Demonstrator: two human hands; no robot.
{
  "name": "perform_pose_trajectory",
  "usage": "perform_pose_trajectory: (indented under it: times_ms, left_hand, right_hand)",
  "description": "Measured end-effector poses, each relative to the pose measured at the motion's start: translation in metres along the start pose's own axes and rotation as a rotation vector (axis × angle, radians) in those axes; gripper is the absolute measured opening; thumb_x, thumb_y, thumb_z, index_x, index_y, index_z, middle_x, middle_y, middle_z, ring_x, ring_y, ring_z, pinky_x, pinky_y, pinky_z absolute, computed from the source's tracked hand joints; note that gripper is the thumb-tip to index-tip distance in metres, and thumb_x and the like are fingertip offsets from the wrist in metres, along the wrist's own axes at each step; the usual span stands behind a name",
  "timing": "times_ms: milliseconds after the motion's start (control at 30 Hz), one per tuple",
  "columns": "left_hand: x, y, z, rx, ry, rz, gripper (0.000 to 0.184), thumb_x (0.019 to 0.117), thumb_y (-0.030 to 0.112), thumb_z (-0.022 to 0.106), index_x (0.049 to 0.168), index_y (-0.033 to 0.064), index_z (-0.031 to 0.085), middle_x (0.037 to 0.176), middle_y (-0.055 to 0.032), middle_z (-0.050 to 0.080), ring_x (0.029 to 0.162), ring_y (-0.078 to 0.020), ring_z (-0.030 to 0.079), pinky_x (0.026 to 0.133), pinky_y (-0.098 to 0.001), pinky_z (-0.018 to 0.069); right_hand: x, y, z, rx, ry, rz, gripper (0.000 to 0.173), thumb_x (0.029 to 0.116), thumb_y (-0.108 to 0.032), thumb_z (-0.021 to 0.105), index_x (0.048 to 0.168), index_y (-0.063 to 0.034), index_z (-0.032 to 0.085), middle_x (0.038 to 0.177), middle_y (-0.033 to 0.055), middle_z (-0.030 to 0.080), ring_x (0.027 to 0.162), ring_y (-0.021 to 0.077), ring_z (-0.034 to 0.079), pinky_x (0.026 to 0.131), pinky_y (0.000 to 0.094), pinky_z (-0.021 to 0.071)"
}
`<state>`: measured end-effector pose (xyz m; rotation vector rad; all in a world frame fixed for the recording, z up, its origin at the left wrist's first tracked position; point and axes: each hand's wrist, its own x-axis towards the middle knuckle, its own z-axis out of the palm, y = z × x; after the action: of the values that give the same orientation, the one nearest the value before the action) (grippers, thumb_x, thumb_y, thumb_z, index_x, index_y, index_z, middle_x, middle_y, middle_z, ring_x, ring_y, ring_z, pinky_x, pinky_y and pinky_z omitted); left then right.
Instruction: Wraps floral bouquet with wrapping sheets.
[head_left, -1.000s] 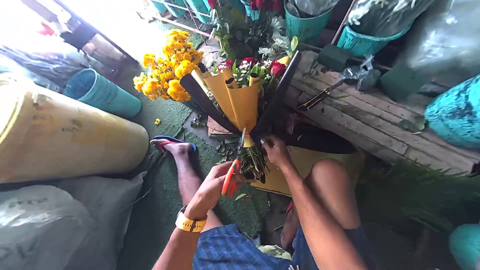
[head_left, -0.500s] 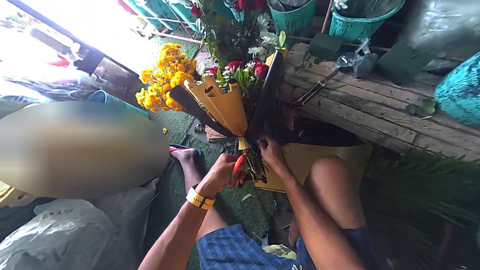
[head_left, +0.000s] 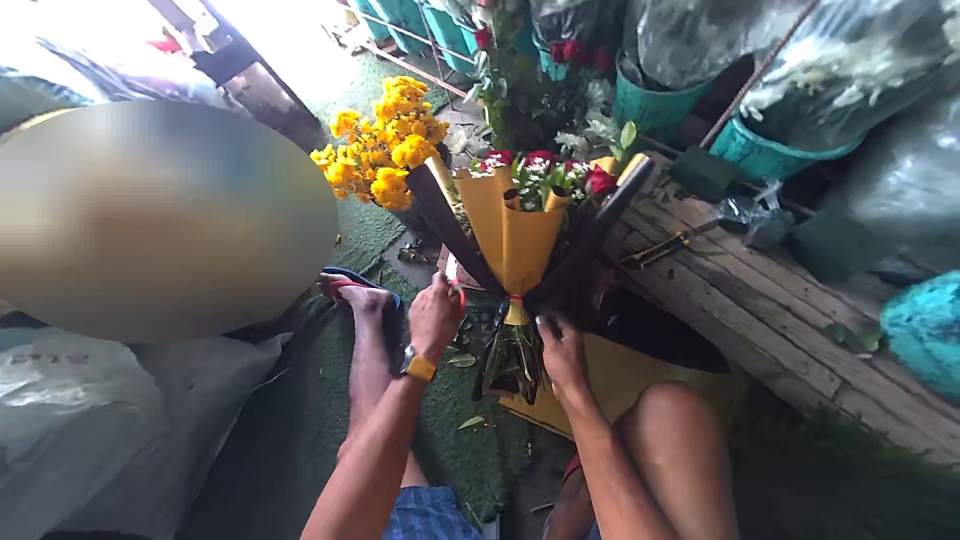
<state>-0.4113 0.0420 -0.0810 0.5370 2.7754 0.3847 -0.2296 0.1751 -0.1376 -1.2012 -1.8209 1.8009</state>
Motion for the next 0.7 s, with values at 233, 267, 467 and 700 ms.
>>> perform_pose_trajectory:
  times_ms: [233, 267, 467, 700]
  left_hand:
    - [-0.003, 0.005, 0.053, -0.404, 0.134, 0.148, 0.032, 0.1011, 0.03, 0.054, 0.112, 0.0051, 0.072, 0.111, -0.0136, 0.071, 0.109, -0.0288, 0.067, 0.097, -0.0519, 0.0532]
    - [-0.01, 0.004, 0.061, -0.568, -0.001, 0.122, 0.039, 0.1013, 0.04, 0.055, 0.112, 0.0067, 0.072, 0.106, -0.0113, 0.072, 0.102, -0.0254, 0.069, 0.092, -0.0519, 0.0555]
    - [-0.006, 0.017, 0.093, -0.848, -0.421, 0.129, 0.073, 0.087, 0.064, 0.067, 0.138, 0.0116, 0.057, 0.118, -0.0107, 0.07, 0.11, -0.024, 0.067, 0.099, -0.055, 0.053]
    - [-0.01, 0.03, 0.093, -0.794, -0.325, 0.13, 0.075, 0.0832, 0.054, 0.065, 0.142, 0.0099, 0.053, 0.122, -0.0119, 0.069, 0.113, -0.0262, 0.067, 0.096, -0.0564, 0.0537]
  right_hand:
    - [-0.004, -0.005, 0.003, -0.017, 0.043, -0.079, 0.032, 0.1015, -0.023, 0.064, 0.128, -0.0059, 0.068, 0.121, 0.0086, 0.071, 0.109, 0.0135, 0.067, 0.095, 0.0347, 0.0564]
    - [-0.004, -0.004, 0.003, -0.089, 0.046, -0.118, 0.033, 0.1017, -0.025, 0.063, 0.128, -0.0069, 0.068, 0.121, 0.008, 0.071, 0.11, 0.0131, 0.067, 0.097, 0.0351, 0.0566]
    - [-0.022, -0.049, -0.024, -0.588, -0.116, -0.332, 0.052, 0.102, -0.038, 0.061, 0.146, -0.01, 0.057, 0.132, 0.0105, 0.066, 0.118, 0.0192, 0.066, 0.102, 0.0423, 0.0555]
    - [-0.022, -0.275, 0.048, -1.055, 0.002, -1.002, 0.05, 0.101, -0.051, 0.057, 0.14, -0.0202, 0.06, 0.077, 0.0041, 0.066, 0.067, 0.0246, 0.064, 0.061, 0.0509, 0.053]
